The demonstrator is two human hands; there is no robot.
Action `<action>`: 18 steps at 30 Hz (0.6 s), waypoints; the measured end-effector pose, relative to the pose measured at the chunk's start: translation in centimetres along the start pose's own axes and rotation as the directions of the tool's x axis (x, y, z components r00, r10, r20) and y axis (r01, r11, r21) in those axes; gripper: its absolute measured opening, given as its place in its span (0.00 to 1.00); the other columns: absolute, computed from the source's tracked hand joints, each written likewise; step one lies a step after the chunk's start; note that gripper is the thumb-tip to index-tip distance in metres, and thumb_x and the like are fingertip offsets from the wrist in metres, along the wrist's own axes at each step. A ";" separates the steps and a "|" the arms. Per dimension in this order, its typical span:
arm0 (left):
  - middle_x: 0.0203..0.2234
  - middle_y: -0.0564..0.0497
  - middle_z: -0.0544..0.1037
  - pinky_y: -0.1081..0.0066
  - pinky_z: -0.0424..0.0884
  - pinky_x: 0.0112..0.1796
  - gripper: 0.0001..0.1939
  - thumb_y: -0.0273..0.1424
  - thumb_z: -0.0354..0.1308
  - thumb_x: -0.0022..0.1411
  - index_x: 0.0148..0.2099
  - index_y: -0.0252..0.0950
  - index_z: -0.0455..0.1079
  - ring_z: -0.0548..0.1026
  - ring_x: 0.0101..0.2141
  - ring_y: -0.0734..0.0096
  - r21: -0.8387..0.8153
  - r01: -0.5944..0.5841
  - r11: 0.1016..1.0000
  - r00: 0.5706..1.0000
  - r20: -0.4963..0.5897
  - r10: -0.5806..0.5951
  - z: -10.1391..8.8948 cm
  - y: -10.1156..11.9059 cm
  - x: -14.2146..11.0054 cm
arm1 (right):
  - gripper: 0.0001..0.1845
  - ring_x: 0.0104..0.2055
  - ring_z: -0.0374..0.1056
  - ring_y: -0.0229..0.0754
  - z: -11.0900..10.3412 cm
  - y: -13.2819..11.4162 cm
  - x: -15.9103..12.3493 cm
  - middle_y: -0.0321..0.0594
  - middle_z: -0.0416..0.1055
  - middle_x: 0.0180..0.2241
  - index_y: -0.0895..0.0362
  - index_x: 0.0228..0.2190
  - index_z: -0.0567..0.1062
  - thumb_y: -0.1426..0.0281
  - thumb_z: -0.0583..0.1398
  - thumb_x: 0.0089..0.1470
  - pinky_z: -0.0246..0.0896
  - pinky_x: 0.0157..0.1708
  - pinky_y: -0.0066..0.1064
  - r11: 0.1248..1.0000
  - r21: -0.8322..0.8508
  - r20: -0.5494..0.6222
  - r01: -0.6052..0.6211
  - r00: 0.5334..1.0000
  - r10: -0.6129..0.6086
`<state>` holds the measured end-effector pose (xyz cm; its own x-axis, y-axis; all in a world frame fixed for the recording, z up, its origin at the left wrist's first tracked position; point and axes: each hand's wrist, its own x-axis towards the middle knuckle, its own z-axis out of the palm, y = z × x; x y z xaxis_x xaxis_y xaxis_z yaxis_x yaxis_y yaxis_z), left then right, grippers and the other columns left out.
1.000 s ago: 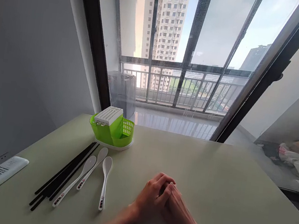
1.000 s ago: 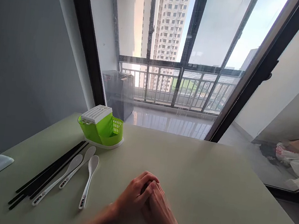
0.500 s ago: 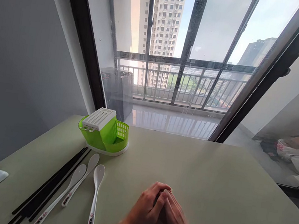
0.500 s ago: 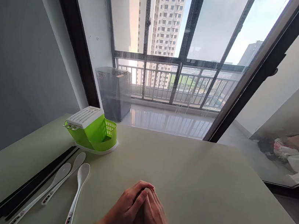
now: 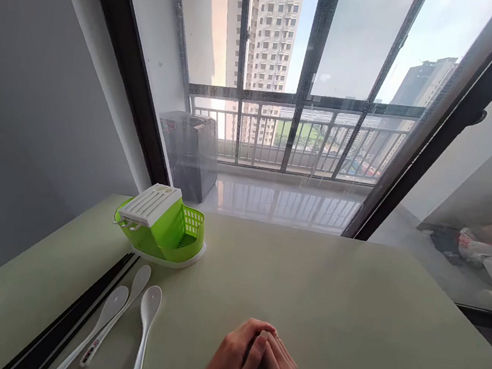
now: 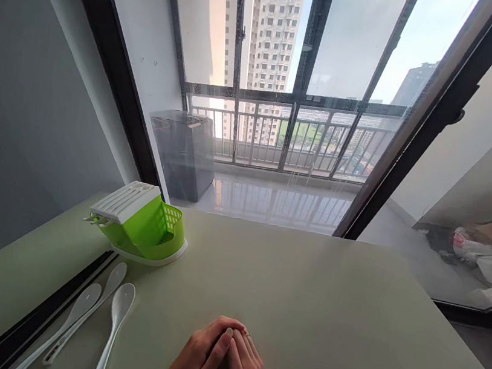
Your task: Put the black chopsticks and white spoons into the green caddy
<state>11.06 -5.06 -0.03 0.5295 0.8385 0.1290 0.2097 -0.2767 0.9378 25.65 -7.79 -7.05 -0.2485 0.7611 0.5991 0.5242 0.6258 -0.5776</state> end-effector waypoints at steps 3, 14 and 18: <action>0.50 0.46 0.80 0.67 0.72 0.52 0.18 0.41 0.45 0.75 0.55 0.43 0.71 0.78 0.48 0.63 0.020 0.003 1.000 1.000 0.014 -0.003 -0.1 0.1 0.0 | 0.21 0.44 0.75 0.49 0.3 0.5 -0.5 0.44 0.75 0.43 0.47 0.58 0.63 0.71 0.54 0.65 0.75 0.45 0.39 1.000 -0.004 0.012 -0.030 0.999 0.030; 0.50 0.44 0.79 0.67 0.72 0.53 0.20 0.44 0.51 0.70 0.58 0.40 0.66 0.78 0.49 0.61 0.069 -0.014 0.998 0.999 0.051 0.010 -0.2 -0.8 -0.2 | 0.18 0.49 0.75 0.47 0.5 1.5 -1.2 0.44 0.77 0.48 0.47 0.57 0.67 0.63 0.48 0.71 0.74 0.49 0.35 0.997 0.048 0.070 -0.064 0.996 0.061; 0.49 0.44 0.79 0.68 0.73 0.51 0.20 0.44 0.51 0.70 0.58 0.40 0.66 0.78 0.48 0.61 0.078 -0.011 0.997 0.999 0.052 0.007 -0.2 -0.9 -0.2 | 0.17 0.47 0.77 0.44 0.5 1.0 -1.0 0.43 0.78 0.45 0.50 0.54 0.70 0.65 0.47 0.72 0.74 0.48 0.31 0.998 -0.011 -0.001 -0.061 0.998 0.061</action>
<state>10.55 -4.91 -0.81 0.5730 0.8108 0.1190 0.2675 -0.3222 0.9081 26.03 -7.81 -8.53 -0.2152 0.7974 0.5638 0.5471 0.5767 -0.6068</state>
